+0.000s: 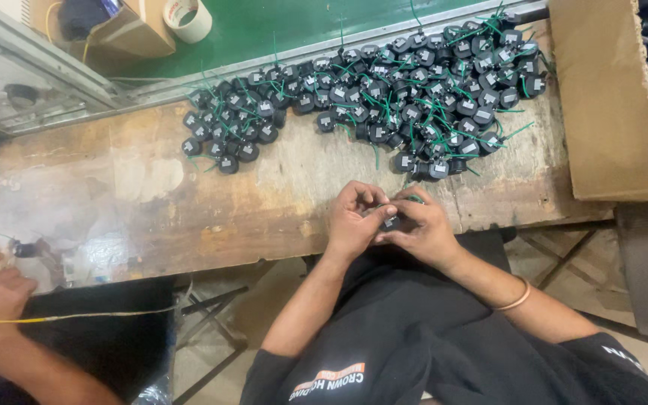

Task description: The person picks up black plug units with green cords from the workbench, coils and secures each cord around its plug by hand, and places the finished units aside while reaching into a cardboard box for more. A coworker at the same bench performs similar cord coiling.

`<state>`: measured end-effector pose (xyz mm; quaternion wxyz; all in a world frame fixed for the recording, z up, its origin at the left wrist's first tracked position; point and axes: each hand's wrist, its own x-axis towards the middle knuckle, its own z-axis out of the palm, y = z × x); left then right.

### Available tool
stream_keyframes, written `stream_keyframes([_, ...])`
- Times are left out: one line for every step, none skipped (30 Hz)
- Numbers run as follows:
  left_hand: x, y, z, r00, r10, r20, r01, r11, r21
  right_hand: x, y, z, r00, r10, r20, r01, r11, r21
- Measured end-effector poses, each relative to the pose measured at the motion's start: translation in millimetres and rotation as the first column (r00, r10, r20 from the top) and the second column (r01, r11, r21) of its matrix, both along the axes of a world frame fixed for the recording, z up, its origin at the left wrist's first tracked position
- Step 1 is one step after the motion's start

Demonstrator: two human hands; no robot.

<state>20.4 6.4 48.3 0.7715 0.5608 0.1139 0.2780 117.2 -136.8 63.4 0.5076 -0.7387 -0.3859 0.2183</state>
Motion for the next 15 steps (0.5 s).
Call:
stream_keyframes([3,3,4,0.999,0.052,-0.011,-0.051,0.993,0.110,1,0,0,1.000,-0.015,-0.014,0.015,1.000,-0.009])
stream_keyframes([6,5,8,0.994,0.106,-0.017,-0.100,0.971,0.216,2,-1,0,0.999,0.002,0.038,-0.005,0.995,0.096])
stream_keyframes([8,15,14,0.989,0.147,0.000,-0.139,0.932,0.334,4,-2,-2,0.996,0.016,0.092,-0.035,0.980,0.198])
stream_keyframes([13,32,19,0.982,0.187,0.022,-0.177,0.877,0.448,5,-3,-4,0.989,0.027,0.147,-0.071,0.952,0.297])
stream_keyframes([23,49,24,0.962,0.269,0.055,-0.255,0.801,0.542,7,-4,-7,0.991,0.050,0.125,-0.088,0.944,0.319])
stream_keyframes([32,63,28,0.933,0.346,0.096,-0.326,0.708,0.627,9,-5,-10,0.992,0.075,0.103,-0.106,0.934,0.342])
stream_keyframes([38,76,30,0.901,0.419,0.113,-0.342,0.524,0.780,11,-5,-14,0.991,0.103,0.080,-0.125,0.923,0.365])
stream_keyframes([42,87,30,0.863,0.484,0.146,-0.326,0.312,0.892,9,-5,-17,0.968,0.162,-0.192,-0.068,0.904,0.421])
stream_keyframes([46,96,29,0.854,0.504,0.126,-0.306,0.292,0.906,8,-4,-20,0.867,0.226,-0.444,0.004,0.888,0.459])
stream_keyframes([51,103,27,0.846,0.523,0.107,-0.285,0.272,0.919,7,-3,-21,0.699,0.286,-0.656,0.085,0.877,0.474])
stream_keyframes([53,108,26,0.837,0.540,0.090,-0.263,0.254,0.931,7,-3,-22,0.753,0.281,-0.595,0.043,0.881,0.471])
stream_keyframes([51,112,24,0.829,0.556,0.064,-0.302,0.347,0.888,6,-3,-23,0.802,0.275,-0.530,0.002,0.886,0.463])
stream_keyframes([47,112,22,0.822,0.568,0.032,-0.334,0.437,0.835,6,-3,-22,0.843,0.268,-0.467,-0.034,0.892,0.451])
stream_keyframes([43,109,22,0.817,0.577,-0.005,-0.363,0.521,0.772,5,-3,-22,0.812,0.283,-0.511,-0.022,0.889,0.457])
stream_keyframes([37,104,21,0.828,0.561,-0.024,-0.387,0.600,0.700,6,-3,-21,0.779,0.297,-0.552,-0.009,0.886,0.464])
